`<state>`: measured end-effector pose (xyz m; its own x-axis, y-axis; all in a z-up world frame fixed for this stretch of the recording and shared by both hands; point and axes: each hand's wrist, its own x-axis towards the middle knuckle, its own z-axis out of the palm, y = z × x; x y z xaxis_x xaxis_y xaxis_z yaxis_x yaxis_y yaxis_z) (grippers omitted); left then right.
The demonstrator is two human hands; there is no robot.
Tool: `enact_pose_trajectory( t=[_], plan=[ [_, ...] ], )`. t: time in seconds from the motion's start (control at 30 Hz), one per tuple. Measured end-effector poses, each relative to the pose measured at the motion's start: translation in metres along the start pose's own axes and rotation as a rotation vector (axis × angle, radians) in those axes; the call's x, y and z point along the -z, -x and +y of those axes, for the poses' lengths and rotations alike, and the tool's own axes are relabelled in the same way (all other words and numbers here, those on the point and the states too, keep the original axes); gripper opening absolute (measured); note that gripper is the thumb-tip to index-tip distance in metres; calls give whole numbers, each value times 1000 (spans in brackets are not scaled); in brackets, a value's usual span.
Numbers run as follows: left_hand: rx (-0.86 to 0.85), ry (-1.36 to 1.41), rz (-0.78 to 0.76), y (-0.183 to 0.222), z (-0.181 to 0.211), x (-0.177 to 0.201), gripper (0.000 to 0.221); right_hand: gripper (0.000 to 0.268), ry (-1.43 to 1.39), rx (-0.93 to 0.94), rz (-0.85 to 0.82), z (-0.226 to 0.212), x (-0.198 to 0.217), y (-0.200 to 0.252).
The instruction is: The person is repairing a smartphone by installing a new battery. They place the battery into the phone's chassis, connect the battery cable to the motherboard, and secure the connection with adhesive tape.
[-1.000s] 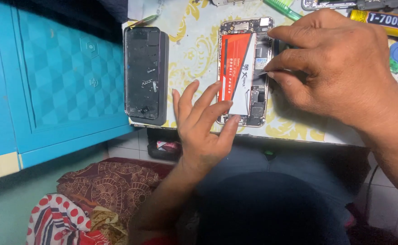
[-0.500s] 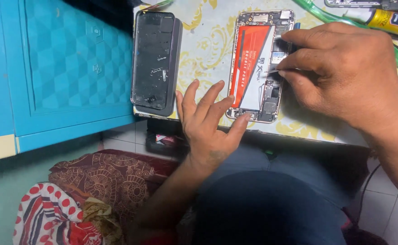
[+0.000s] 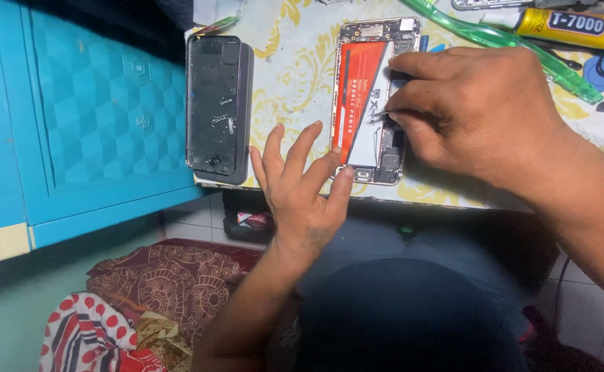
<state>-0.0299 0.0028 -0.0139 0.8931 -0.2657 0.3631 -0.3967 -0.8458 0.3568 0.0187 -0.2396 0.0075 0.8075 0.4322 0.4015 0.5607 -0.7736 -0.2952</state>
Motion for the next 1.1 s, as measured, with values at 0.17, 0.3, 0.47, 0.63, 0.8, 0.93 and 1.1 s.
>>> enact_pose_trajectory(
  t=[0.17,0.3,0.47,0.63,0.8,0.93,1.1],
  plan=[
    [2,3,-28,1,1,1,17,8,-89,-7,16,-1,1,1],
    [24,-5,-55,1,5,0,15,7,-160,-24,36,-1,0,1],
    [24,2,-62,2,4,0,15,5,-182,-36,44,0,-2,2],
    [30,7,-71,3,4,1,15,3,-182,-37,50,-1,-3,1],
    [42,21,-78,4,4,4,15,6,-170,-33,45,0,-5,2],
    [63,29,-15,9,1,-4,17,10,-157,-7,56,-1,-6,3],
    [49,17,33,5,4,-5,35,11,-159,-29,61,0,-7,4]
  ],
)
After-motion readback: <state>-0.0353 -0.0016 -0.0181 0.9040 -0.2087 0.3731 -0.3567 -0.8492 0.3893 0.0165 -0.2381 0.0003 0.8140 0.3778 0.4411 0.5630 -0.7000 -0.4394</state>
